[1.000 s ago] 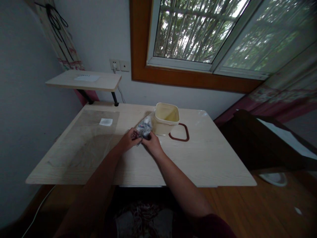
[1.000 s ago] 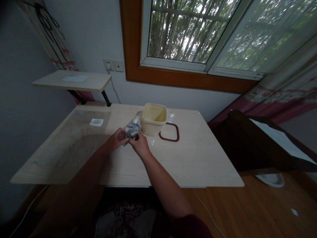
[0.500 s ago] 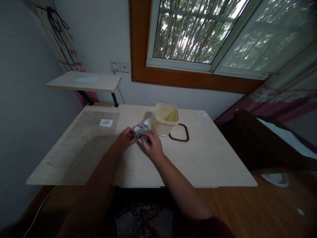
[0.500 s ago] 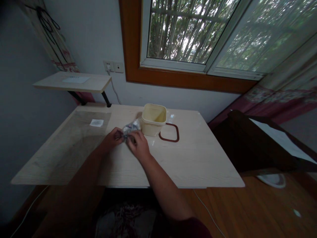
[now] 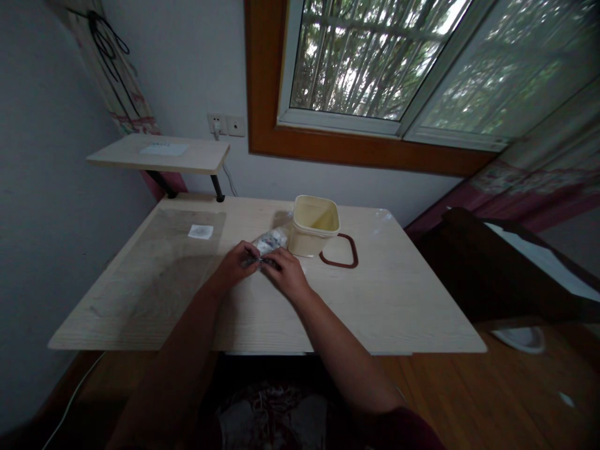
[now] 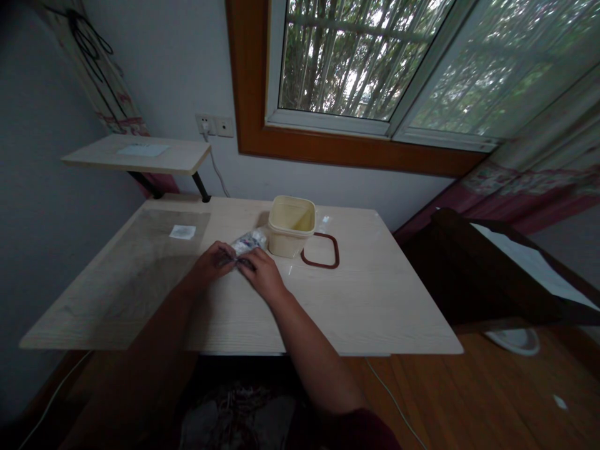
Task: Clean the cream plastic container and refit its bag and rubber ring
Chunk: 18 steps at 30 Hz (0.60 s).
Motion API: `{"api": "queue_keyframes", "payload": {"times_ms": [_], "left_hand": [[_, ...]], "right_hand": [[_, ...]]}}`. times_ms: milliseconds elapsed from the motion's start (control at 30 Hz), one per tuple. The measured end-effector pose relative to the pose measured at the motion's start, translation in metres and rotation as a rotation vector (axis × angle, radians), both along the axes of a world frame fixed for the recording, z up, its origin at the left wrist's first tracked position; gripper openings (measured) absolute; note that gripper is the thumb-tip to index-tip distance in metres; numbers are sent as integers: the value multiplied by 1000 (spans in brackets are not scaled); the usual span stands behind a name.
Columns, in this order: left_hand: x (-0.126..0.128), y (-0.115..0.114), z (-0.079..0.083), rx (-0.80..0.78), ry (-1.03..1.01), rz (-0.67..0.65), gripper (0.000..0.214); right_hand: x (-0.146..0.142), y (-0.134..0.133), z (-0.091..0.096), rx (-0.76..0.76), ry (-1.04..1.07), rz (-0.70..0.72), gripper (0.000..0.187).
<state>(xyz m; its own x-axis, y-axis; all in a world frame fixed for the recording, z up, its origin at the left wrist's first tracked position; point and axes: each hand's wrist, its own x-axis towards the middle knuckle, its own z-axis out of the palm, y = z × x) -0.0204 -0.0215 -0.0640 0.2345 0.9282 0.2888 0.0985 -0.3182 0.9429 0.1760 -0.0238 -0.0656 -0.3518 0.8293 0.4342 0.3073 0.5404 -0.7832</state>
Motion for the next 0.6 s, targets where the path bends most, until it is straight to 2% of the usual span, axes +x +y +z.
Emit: {"api": "queue_keyframes", "payload": {"times_ms": [233,433,500,600], "left_hand": [[0,-2,6,-32,-179,-131,25],[-4,-1,1,-133,-424,-226,23],[-4,1,-2,-96,-398,-247,27],[-3,5,-6,25,-224,-245,35]], "right_hand": [[-1,0,0,8,23,-52,14],[-4,1,-1,18,191,-81,11],[-3,3,-2,28,263,-80,11],[-3,6,-3,27,318,-63,12]]}}
